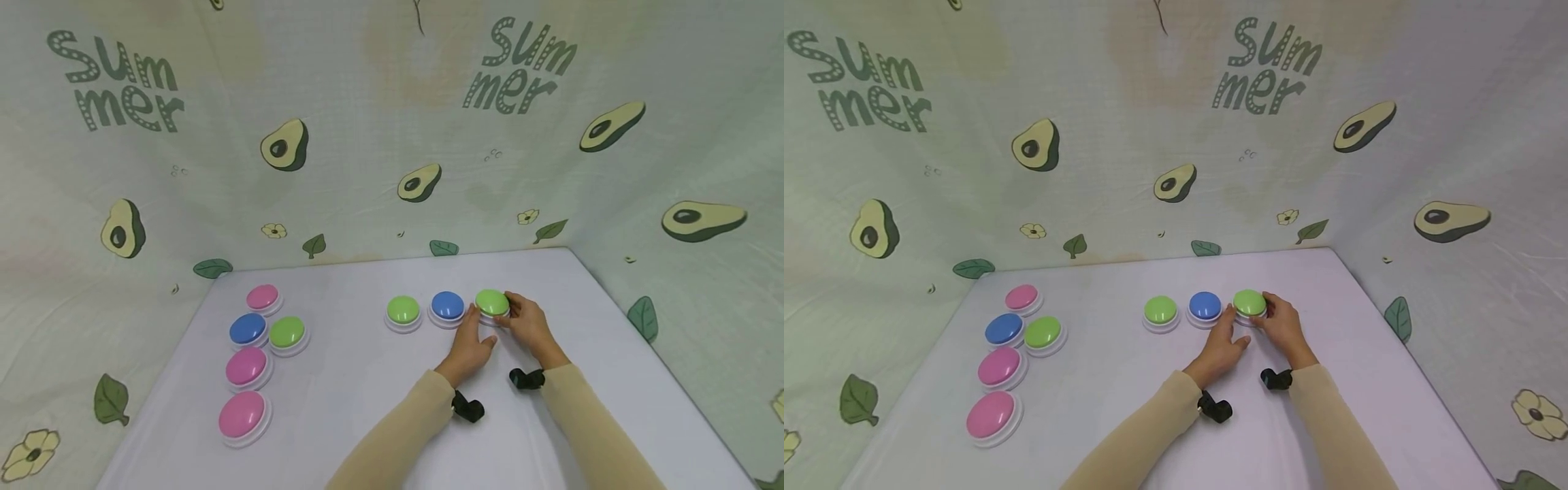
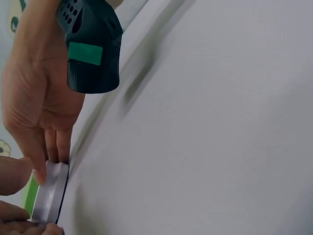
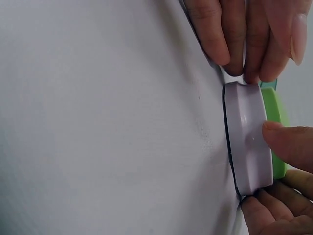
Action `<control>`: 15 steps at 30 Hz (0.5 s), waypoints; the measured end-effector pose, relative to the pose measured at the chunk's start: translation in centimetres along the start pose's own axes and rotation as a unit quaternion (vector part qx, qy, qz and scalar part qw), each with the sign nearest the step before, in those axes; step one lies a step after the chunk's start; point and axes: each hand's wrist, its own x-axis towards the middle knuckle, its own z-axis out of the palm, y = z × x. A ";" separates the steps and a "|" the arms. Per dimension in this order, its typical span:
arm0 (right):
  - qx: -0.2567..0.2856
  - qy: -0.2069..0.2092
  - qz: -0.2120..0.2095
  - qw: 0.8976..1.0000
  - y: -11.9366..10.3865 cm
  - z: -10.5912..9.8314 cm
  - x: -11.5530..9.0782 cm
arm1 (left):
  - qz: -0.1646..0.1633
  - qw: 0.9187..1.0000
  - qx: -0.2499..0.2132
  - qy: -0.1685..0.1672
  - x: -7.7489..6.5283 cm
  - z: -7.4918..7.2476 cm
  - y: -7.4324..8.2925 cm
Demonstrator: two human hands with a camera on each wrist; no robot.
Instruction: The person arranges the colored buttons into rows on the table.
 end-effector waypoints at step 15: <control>-0.011 0.103 -0.044 0.994 -2.2 1.4 -2.6 | 0.065 0.993 -0.097 -0.013 -4.7 -4.3 -0.8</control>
